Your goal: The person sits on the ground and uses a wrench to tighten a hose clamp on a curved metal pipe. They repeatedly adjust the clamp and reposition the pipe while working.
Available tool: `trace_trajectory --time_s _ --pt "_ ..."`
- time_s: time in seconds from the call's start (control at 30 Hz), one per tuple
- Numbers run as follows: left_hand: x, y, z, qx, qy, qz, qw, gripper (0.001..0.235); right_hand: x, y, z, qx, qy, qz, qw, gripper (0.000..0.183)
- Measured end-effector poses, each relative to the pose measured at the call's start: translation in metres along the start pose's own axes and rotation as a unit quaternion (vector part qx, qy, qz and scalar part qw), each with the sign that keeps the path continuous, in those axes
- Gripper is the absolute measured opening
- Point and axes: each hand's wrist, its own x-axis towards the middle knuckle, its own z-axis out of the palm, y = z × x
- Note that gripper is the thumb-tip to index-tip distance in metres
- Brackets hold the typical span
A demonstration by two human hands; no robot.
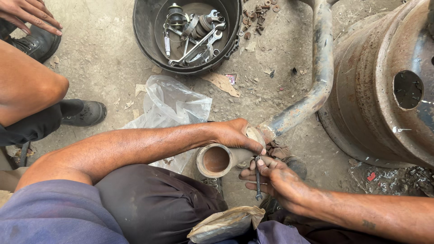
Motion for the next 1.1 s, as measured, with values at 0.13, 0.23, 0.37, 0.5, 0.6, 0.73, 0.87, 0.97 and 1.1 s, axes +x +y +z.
trace_trajectory --time_s 0.13,0.23,0.37,0.5,0.6,0.73,0.87,0.97,1.1 --pt "-0.003 0.0 -0.001 -0.008 -0.003 0.012 1.0 0.051 0.003 -0.008 -0.013 -0.221 -0.038 -0.11 0.968 0.026" --pt "-0.003 -0.002 -0.003 -0.03 -0.014 0.013 0.999 0.051 -0.011 -0.022 -0.016 -0.409 -0.017 -0.172 0.896 0.028" --pt "-0.002 -0.004 -0.003 -0.024 -0.017 0.016 0.999 0.05 -0.029 -0.047 -0.012 -0.611 0.051 -0.227 0.756 0.023" --pt "-0.002 0.0 -0.004 -0.01 -0.012 -0.001 1.0 0.05 -0.033 -0.059 -0.003 -0.664 0.057 -0.273 0.694 0.025" --pt "-0.003 0.0 -0.002 -0.019 -0.015 0.005 1.0 0.051 -0.029 -0.057 -0.004 -0.677 0.063 -0.348 0.646 0.024" --pt "-0.004 -0.001 -0.001 -0.023 -0.008 0.012 1.0 0.053 -0.02 -0.052 -0.015 -0.716 0.088 -0.37 0.586 0.026" --pt "-0.006 0.0 -0.003 0.008 -0.006 -0.004 1.0 0.053 -0.007 -0.035 -0.017 -0.593 0.085 -0.262 0.757 0.024" --pt "-0.003 0.001 -0.002 0.028 0.004 -0.006 1.0 0.054 0.001 -0.008 -0.009 -0.298 0.007 -0.172 0.939 0.024" --pt "0.0 -0.002 0.002 -0.025 -0.009 0.013 1.0 0.056 0.009 0.012 -0.011 0.037 -0.051 -0.03 0.998 0.023"
